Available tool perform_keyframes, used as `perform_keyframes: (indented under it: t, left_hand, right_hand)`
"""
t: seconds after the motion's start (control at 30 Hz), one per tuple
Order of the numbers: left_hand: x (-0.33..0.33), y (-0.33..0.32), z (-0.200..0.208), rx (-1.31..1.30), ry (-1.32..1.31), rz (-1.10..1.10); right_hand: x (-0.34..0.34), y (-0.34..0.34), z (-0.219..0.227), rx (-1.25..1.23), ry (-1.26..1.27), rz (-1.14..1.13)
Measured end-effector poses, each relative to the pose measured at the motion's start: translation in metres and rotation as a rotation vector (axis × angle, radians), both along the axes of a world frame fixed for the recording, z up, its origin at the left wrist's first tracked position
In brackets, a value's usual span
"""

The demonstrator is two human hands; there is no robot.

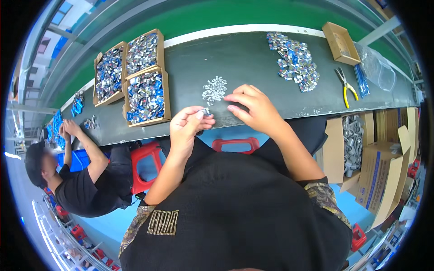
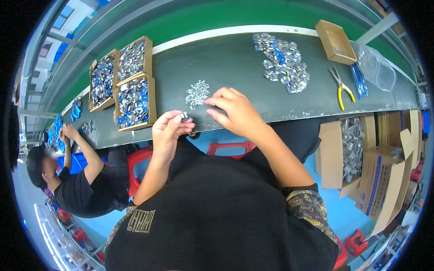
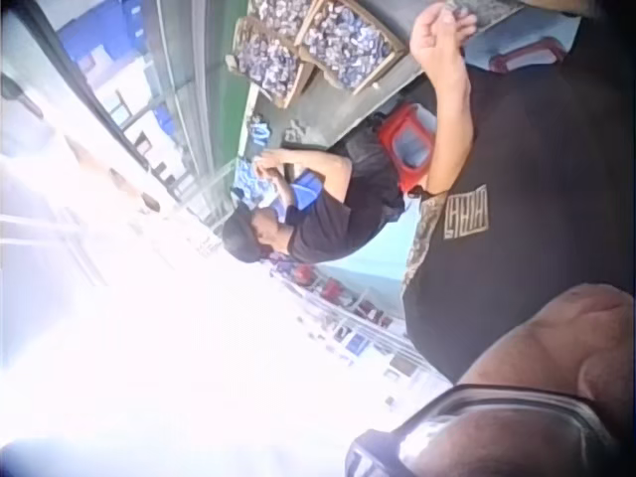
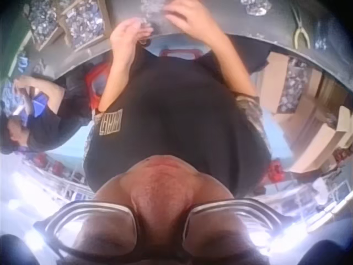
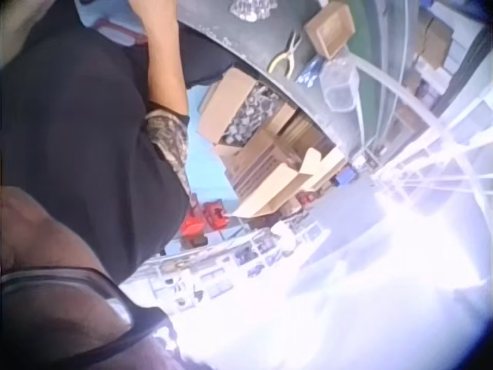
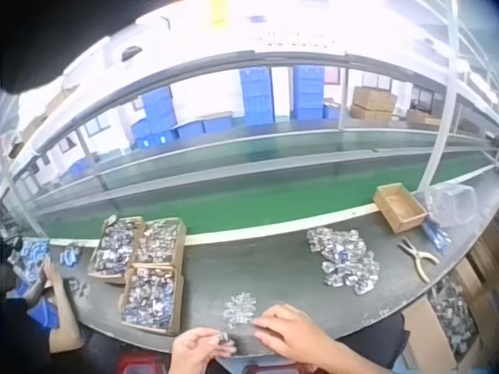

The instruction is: Assembling small electronic components at a workbench on a production floor.

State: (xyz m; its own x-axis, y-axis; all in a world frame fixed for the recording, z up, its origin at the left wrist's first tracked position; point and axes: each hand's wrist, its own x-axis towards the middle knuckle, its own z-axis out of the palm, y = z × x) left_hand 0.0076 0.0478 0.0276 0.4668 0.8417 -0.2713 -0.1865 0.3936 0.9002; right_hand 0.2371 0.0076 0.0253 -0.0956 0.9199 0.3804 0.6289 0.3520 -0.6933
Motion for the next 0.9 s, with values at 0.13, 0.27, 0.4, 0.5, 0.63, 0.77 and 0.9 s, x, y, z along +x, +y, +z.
perform_keyframes:
  t: [0.13,0.27,0.4,0.5,0.63,0.77,0.9]
  left_hand:
    - [-0.016,0.01,-0.024,0.111,-0.059,0.164]
    - [-0.024,0.017,-0.031,0.081,-0.118,0.029]
    - [-0.03,0.022,-0.035,0.012,-0.256,0.007]
    - [-0.031,0.025,-0.038,0.004,-0.292,-0.009]
    - [-0.033,0.025,-0.039,0.015,-0.302,-0.015]
    - [-0.032,0.023,-0.036,0.012,-0.271,-0.005]
    - [-0.033,0.022,-0.038,0.05,-0.275,-0.021]
  right_hand:
    - [-0.029,0.011,-0.011,-0.053,-0.099,-0.032]
    - [-0.04,0.016,-0.018,0.015,-0.174,-0.073]
    - [-0.043,0.016,-0.022,0.031,-0.136,-0.12]
    - [-0.042,0.02,-0.025,0.061,-0.106,-0.133]
    - [-0.04,0.019,-0.022,0.012,-0.101,-0.078]
    - [-0.042,0.019,-0.02,-0.001,-0.043,-0.082]
    - [-0.043,0.019,-0.016,0.017,-0.143,-0.032]
